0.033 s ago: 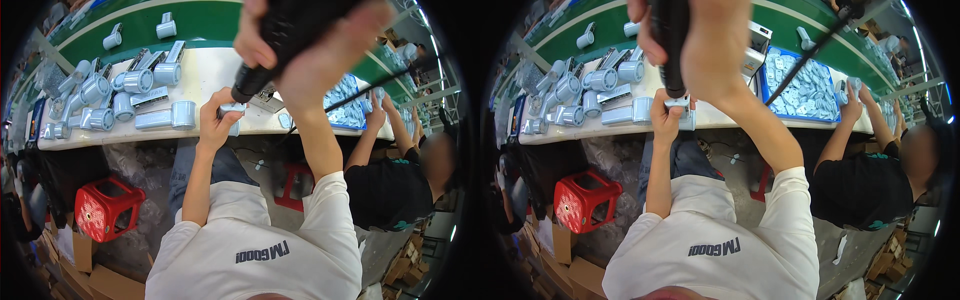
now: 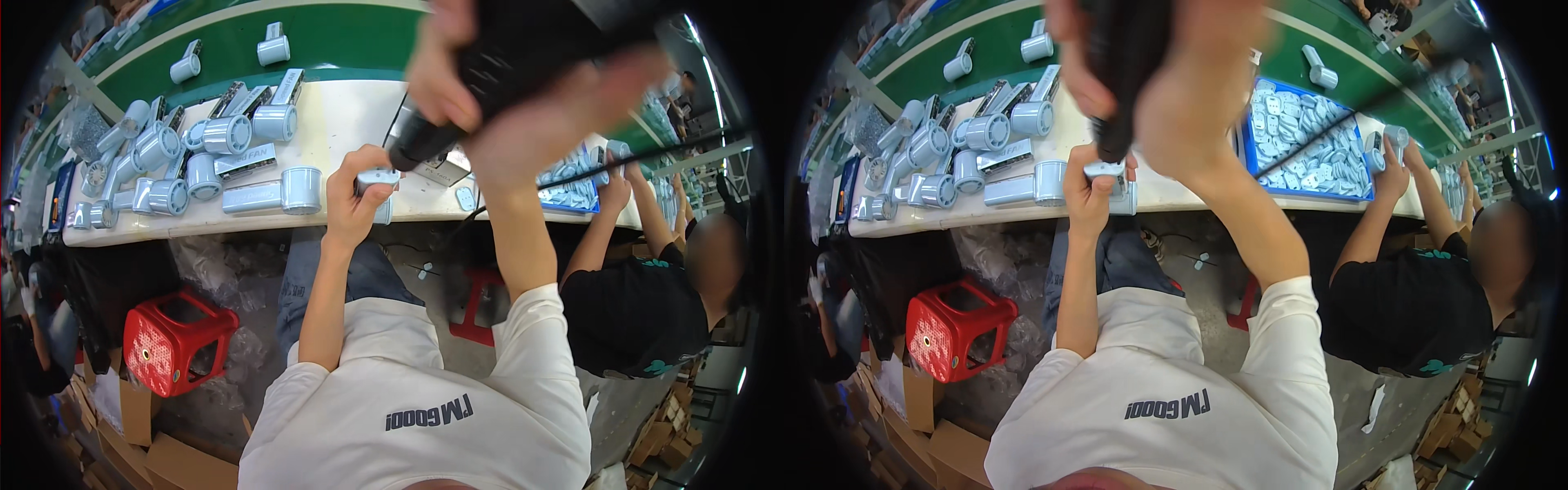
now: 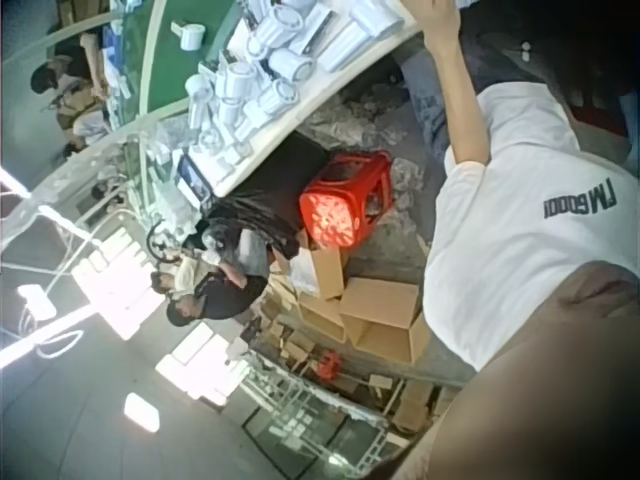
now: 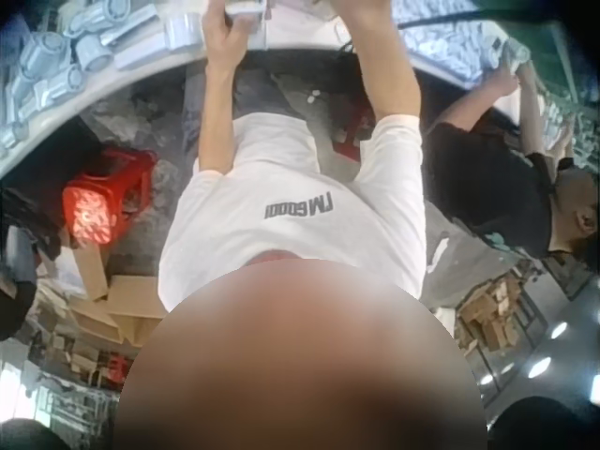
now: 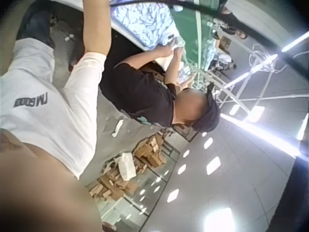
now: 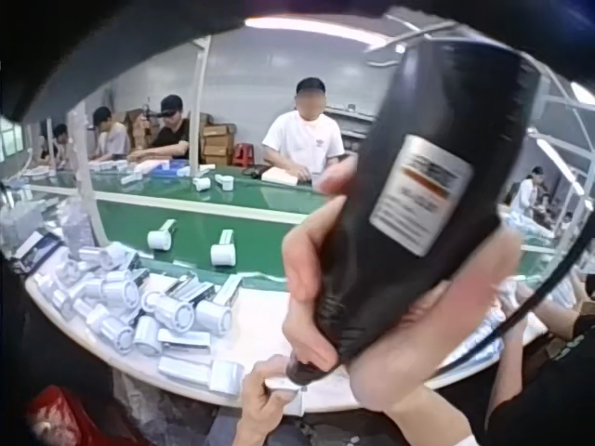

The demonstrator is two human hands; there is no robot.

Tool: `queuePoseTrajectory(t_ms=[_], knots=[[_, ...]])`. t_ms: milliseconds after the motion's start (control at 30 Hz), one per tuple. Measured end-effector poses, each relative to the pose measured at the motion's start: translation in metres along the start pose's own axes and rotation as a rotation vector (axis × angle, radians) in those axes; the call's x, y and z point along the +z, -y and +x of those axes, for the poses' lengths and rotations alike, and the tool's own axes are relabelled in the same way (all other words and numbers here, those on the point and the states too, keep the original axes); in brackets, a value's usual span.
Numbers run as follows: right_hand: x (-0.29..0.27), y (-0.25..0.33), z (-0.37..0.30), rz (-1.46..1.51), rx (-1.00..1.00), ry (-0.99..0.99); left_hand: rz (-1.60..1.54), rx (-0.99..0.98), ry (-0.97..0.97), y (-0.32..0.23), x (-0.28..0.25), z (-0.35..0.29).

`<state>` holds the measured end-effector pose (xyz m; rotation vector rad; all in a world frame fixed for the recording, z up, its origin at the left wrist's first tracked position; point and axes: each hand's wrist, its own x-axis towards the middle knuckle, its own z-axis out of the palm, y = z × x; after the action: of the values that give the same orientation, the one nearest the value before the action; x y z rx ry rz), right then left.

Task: Using a handheld assembly tool to process plastic electronic components on a production line.

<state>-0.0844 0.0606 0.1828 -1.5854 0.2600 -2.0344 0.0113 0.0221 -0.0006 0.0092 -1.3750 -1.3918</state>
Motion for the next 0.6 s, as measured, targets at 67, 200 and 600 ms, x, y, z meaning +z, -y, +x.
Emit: queuePoseTrajectory(t_ms=[67,200,600], knots=[[-0.008,0.023,-0.009,0.001,-0.009,0.030,0.029,0.009,-0.025,-0.003,-0.002,0.001],[-0.035,0.021,-0.058,-0.190,0.009,-0.184,0.005,0.020,-0.042,-0.008,-0.003,0.016],[-0.070,-0.007,-0.147,-0.603,0.235,-0.600,0.372,-0.212,-0.082,0.086,-0.010,0.246]])
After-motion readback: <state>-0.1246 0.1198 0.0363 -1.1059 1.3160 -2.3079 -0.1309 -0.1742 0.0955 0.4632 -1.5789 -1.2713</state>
